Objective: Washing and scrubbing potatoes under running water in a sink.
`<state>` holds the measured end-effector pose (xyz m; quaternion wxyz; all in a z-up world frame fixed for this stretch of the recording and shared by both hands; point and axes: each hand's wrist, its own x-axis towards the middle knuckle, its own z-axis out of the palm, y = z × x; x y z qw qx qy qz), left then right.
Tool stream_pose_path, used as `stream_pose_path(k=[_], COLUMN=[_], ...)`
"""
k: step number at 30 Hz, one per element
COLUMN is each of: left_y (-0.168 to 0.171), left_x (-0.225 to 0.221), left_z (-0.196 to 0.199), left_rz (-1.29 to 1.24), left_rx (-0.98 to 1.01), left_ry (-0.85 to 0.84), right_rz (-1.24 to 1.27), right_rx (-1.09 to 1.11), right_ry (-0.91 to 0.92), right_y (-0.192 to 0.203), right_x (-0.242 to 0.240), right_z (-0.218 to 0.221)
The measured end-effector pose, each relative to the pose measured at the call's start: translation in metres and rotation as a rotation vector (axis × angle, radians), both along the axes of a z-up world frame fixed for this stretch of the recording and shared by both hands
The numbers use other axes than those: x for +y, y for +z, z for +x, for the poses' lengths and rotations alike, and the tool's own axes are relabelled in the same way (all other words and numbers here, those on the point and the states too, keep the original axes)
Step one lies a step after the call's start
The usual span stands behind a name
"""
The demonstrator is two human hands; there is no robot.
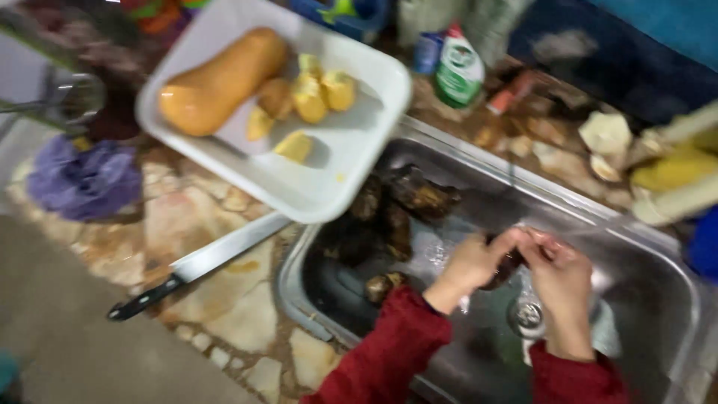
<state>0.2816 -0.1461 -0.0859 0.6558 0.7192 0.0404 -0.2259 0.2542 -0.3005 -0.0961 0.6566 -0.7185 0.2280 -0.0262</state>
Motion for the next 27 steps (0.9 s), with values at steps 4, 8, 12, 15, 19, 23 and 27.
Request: stream_pose_path(k=[4, 8, 12, 15, 19, 23, 27], left_y=[-0.015, -0.037, -0.022, 0.002, 0.001, -0.004, -0.007], left_x=[-0.004, -0.011, -0.016, -0.018, -0.025, -0.026, -0.014], left_z=[-0.003, 0.001, -0.005, -0.010, -0.012, -0.013, -0.010], left_rz=[-0.063, -0.251, -0.559, -0.618, -0.535, -0.578, -0.456], left_rx=[0.028, 0.156, 0.277, 0.262, -0.005, -0.081, -0.256], left_ry=[0.014, 0.054, 0.124, 0.069, -0.086, -0.131, -0.227], right_rz=[-0.083, 0.040, 0.054, -0.109, -0.261, -0.298, -0.342], right_rx=[-0.035, 0.049, 0.067, 0.025, -0.025, 0.013, -0.209], right_ry=[-0.033, 0.013, 0.051, 0.045, -0.016, 0.023, 0.174], right_y=[0.011, 0.010, 0.014, 0.038, 0.049, 0.031, 0.016], right_x=[0.009, 0.004, -0.005, 0.003, 0.011, 0.010, 0.012], right_z=[-0.004, -0.011, -0.022, -0.019, -0.011, -0.006, -0.008])
